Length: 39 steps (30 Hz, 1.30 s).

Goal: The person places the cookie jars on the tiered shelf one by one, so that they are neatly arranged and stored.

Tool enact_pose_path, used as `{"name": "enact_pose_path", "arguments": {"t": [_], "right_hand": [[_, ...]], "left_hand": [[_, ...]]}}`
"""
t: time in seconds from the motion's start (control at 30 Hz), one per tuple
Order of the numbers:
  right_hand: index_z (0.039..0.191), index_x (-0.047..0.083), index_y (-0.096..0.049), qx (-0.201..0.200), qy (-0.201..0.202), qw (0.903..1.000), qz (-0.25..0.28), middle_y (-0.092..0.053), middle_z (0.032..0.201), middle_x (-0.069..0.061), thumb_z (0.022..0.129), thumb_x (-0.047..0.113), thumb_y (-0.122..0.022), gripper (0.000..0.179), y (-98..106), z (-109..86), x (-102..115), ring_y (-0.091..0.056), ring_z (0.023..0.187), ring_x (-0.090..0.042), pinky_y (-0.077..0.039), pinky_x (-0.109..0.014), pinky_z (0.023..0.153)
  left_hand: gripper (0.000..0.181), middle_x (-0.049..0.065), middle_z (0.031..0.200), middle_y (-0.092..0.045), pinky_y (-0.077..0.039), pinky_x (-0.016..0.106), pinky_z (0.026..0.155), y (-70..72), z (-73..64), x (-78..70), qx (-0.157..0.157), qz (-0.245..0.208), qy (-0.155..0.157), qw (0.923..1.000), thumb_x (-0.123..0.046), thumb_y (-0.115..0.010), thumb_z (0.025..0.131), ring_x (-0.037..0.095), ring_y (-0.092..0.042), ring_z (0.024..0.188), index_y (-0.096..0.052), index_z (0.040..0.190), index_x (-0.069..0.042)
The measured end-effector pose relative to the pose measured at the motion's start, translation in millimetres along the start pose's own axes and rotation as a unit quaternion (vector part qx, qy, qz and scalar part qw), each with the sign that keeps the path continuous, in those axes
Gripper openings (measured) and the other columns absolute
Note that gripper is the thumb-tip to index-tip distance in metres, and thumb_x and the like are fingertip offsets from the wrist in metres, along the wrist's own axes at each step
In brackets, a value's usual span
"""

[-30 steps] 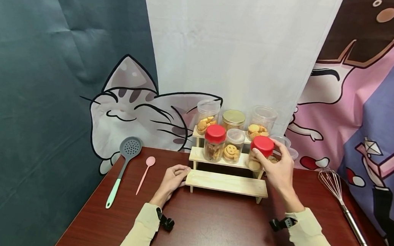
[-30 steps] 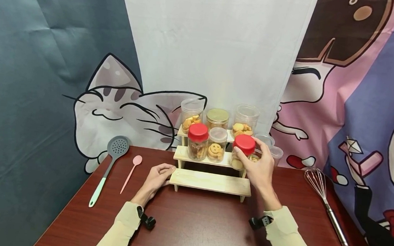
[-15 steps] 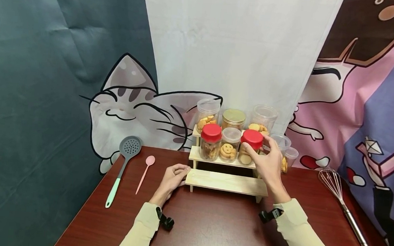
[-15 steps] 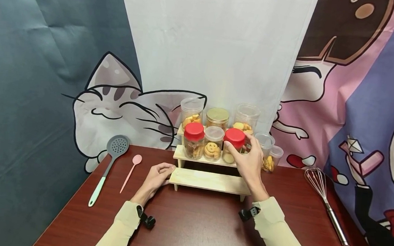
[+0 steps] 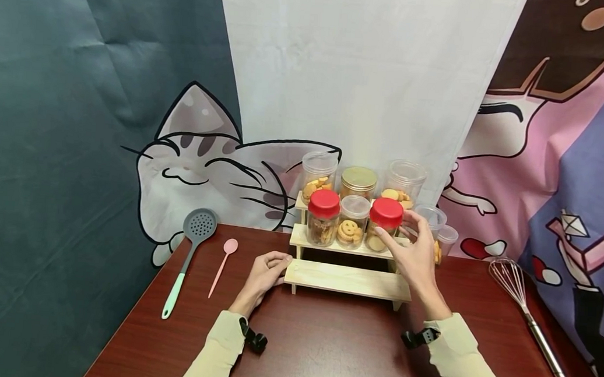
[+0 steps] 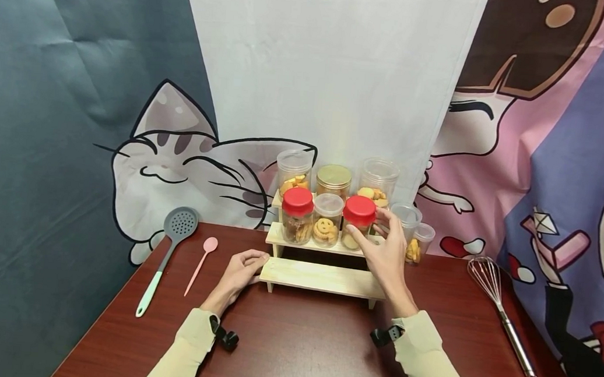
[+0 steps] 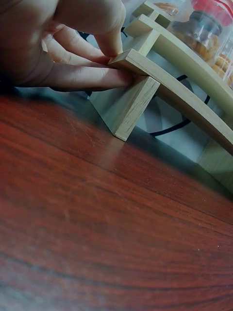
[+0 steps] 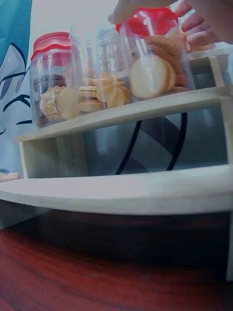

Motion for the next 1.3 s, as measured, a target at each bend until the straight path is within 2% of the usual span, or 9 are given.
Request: {"name": "enact_pose_path", "arguments": {"t": [0.13, 0.33, 0.47, 0.6, 0.7, 0.8, 0.97, 1.07, 1.3], "right_hand": [[0.145, 0.011, -0.063, -0.022, 0.005, 0.9997, 0.004, -0.068, 0.137, -0.009, 0.088, 0.016, -0.093, 0.065, 14.5, -5.3, -2.1, -0.066, 0.119, -0.020, -0.055, -0.024, 0.105], [0.140, -0.001, -0.065, -0.080, -0.007, 0.9968, -0.001, -0.069, 0.131, -0.024, 0.098, 0.011, -0.081, 0.046, 41.0, -7.7, -7.1, -0.069, 0.109, -0.020, -0.055, -0.017, 0.098], [0.139, 0.001, -0.066, -0.117, -0.029, 0.9928, 0.003, -0.070, 0.124, -0.013, 0.097, 0.014, -0.082, 0.047, 60.0, -3.4, -27.3, -0.069, 0.106, -0.015, -0.053, -0.011, 0.092], [0.141, 0.006, -0.065, -0.137, -0.039, 0.9897, 0.017, -0.068, 0.124, -0.006, 0.092, 0.015, -0.087, 0.055, 73.6, 2.0, -49.9, -0.069, 0.105, -0.014, -0.054, -0.011, 0.090], [0.147, 0.011, -0.061, -0.127, -0.050, 0.9906, 0.006, -0.066, 0.134, -0.008, 0.091, 0.018, -0.089, 0.063, 77.1, 6.6, -61.6, -0.067, 0.110, -0.016, -0.055, -0.016, 0.097], [0.155, 0.015, -0.054, -0.096, -0.073, 0.9921, -0.034, -0.064, 0.147, -0.010, 0.092, 0.023, -0.089, 0.072, 75.0, 11.9, -70.0, -0.065, 0.120, -0.022, -0.054, -0.021, 0.104], [0.166, 0.016, -0.041, -0.039, -0.097, 0.9920, -0.070, -0.055, 0.162, -0.013, 0.094, 0.026, -0.086, 0.086, 65.4, 19.6, -78.2, -0.059, 0.138, -0.035, -0.050, -0.040, 0.120], [0.167, 0.015, -0.038, -0.026, -0.090, 0.9926, -0.077, -0.053, 0.163, -0.014, 0.094, 0.026, -0.086, 0.088, 61.4, 22.5, -78.6, -0.057, 0.141, -0.036, -0.048, -0.049, 0.122], [0.166, 0.014, -0.040, -0.023, -0.081, 0.9923, -0.091, -0.055, 0.161, -0.017, 0.095, 0.025, -0.084, 0.085, 58.0, 26.5, -80.7, -0.059, 0.139, -0.038, -0.048, -0.049, 0.121]], "left_hand": [[0.032, 0.007, 0.105, -0.081, -0.065, 0.026, 0.072, -0.1, 0.1, 0.3, 0.003, -0.002, 0.000, 1.0000, -0.019, -0.074, 0.105, 0.010, -0.075, 0.085, -0.071, 0.126, 0.005], [0.027, 0.006, 0.103, -0.081, -0.066, 0.028, 0.072, -0.2, 0.0, 1.1, 0.001, -0.008, 0.002, 1.0000, -0.017, -0.074, 0.105, 0.011, -0.076, 0.086, -0.073, 0.123, 0.003], [0.029, 0.007, 0.104, -0.081, -0.066, 0.027, 0.073, -0.2, 0.5, 1.2, 0.003, -0.004, 0.000, 1.0000, -0.018, -0.073, 0.105, 0.011, -0.076, 0.086, -0.072, 0.124, 0.005], [0.031, 0.006, 0.103, -0.081, -0.066, 0.027, 0.072, 0.1, 0.3, 0.6, 0.002, -0.005, 0.001, 1.0000, -0.018, -0.073, 0.105, 0.010, -0.076, 0.085, -0.071, 0.126, 0.006], [0.031, 0.006, 0.103, -0.081, -0.066, 0.027, 0.072, -0.1, 0.0, 0.3, 0.003, -0.008, 0.003, 1.0000, -0.017, -0.074, 0.105, 0.010, -0.076, 0.085, -0.071, 0.126, 0.005], [0.031, 0.006, 0.104, -0.081, -0.065, 0.026, 0.072, -0.3, -0.6, 0.3, 0.004, -0.006, 0.001, 1.0000, -0.017, -0.074, 0.104, 0.010, -0.076, 0.085, -0.071, 0.126, 0.005], [0.030, 0.007, 0.105, -0.081, -0.065, 0.026, 0.072, -0.1, -0.4, 1.3, 0.005, -0.005, 0.001, 1.0000, -0.018, -0.074, 0.105, 0.010, -0.076, 0.085, -0.072, 0.125, 0.004], [0.032, 0.006, 0.104, -0.081, -0.065, 0.026, 0.072, -0.1, 0.3, 2.1, 0.007, -0.010, 0.004, 0.9999, -0.018, -0.074, 0.105, 0.010, -0.076, 0.084, -0.071, 0.127, 0.005], [0.035, 0.008, 0.106, -0.081, -0.066, 0.027, 0.073, 0.7, 0.3, 0.6, 0.007, -0.006, 0.003, 1.0000, -0.019, -0.074, 0.105, 0.010, -0.076, 0.085, -0.070, 0.129, 0.006]]}}
Point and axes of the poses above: each hand's wrist, its own z-axis towards the middle knuckle, its own y-axis out of the back of the hand, x = y × z, the point moved 8 cm from there along z, towards the middle knuckle
